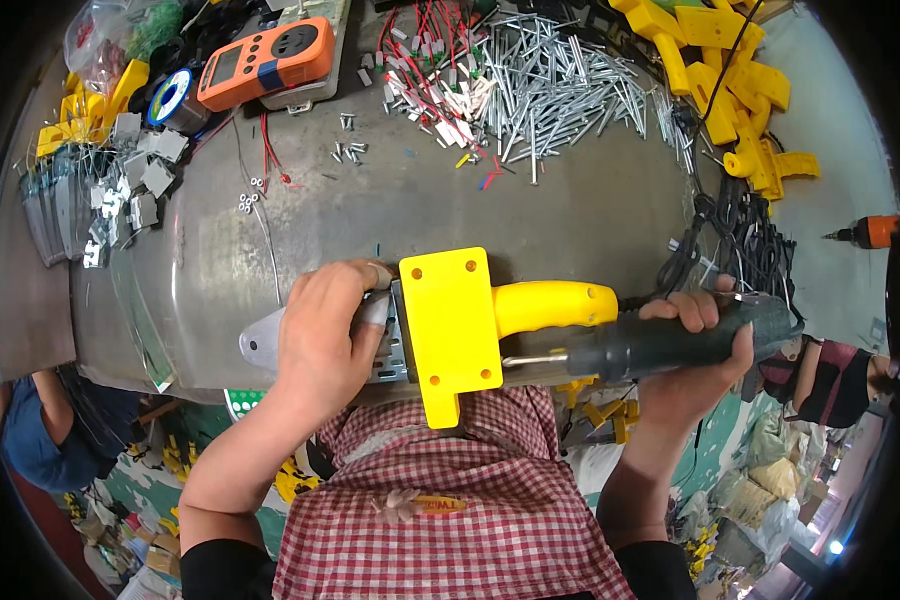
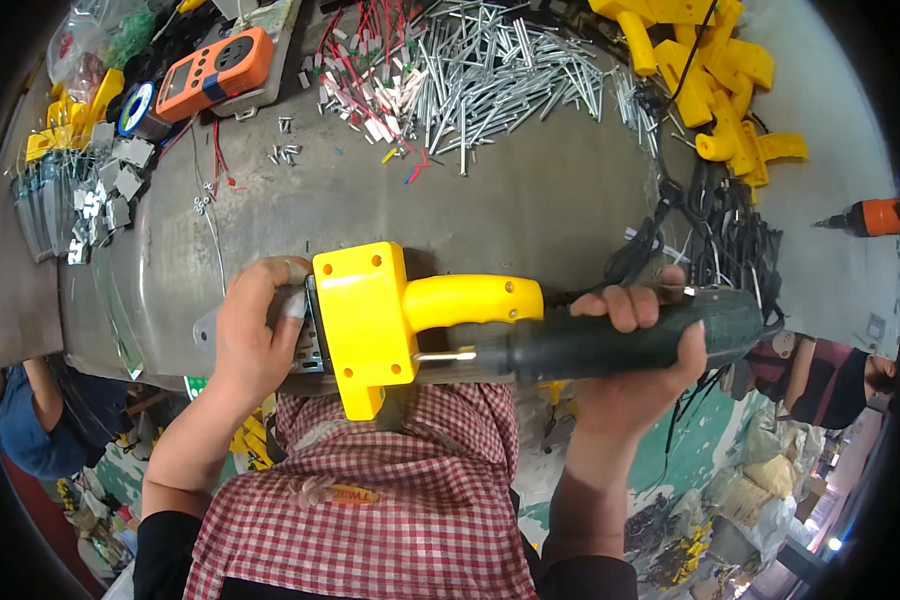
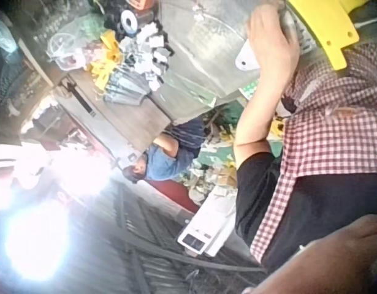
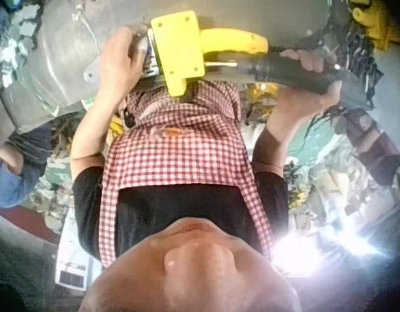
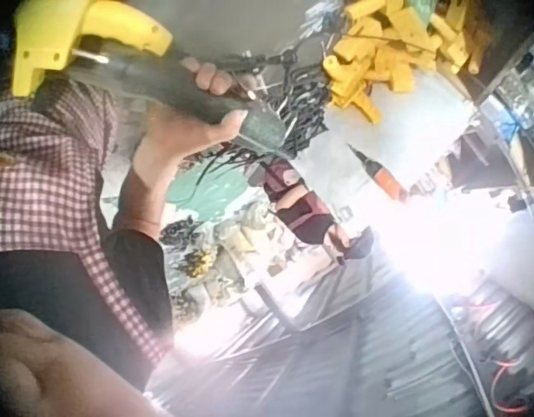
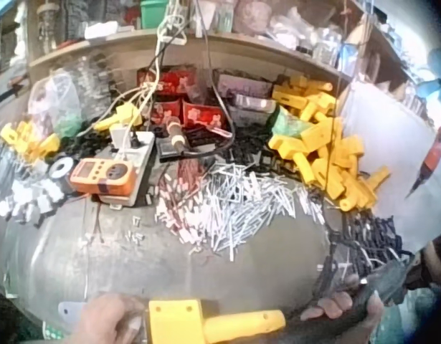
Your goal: Assemble and wire internal components of a small electric chainsaw housing.
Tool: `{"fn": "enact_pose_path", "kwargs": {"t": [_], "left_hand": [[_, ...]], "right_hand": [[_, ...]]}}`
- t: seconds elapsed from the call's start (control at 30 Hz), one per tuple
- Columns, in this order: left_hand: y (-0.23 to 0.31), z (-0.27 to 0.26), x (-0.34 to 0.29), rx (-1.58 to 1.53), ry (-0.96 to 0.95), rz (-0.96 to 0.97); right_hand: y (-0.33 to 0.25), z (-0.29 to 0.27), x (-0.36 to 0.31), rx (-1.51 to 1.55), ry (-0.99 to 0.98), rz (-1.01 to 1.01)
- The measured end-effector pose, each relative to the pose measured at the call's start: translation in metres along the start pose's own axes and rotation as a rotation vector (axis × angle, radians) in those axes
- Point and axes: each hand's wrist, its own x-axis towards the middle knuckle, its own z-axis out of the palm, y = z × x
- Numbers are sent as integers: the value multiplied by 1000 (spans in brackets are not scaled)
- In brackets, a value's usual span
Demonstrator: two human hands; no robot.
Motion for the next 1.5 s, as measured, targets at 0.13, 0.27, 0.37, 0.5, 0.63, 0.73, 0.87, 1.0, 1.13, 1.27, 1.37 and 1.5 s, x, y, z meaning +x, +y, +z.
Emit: {"fn": "enact_pose_path", "kwargs": {"t": [0.13,0.27,0.37,0.5,0.63,0.73,0.87,1.0,1.13,1.27,1.37,1.5], "left_hand": [[-4,-4,0,0,10,32],[-2,-6,-6,-6,-25,-15],[-8,-14,4,-201,66,45],[-62,-46,9,147,273,-307],[-94,-59,18,320,273,-277],[-92,-62,23,546,129,-37],[-93,-77,25,647,-49,174],[-65,-61,9,320,138,143],[-10,-33,-39,-98,27,186],[1,-10,-50,-137,29,140],[2,-4,-53,-102,69,160],[0,1,-57,-84,106,184]], "right_hand": [[16,1,3,59,-48,1],[20,-6,1,107,2,-10],[9,-9,-1,123,-98,25],[7,-16,2,59,-122,6],[6,-14,5,39,-118,16],[7,-12,4,49,-109,26],[10,-9,5,46,-105,38],[9,-12,0,71,-87,23],[9,-12,-6,125,-67,25],[7,-13,-8,129,-33,-1],[8,-15,-10,154,-48,-1],[9,-18,-11,175,-33,-22]]}}
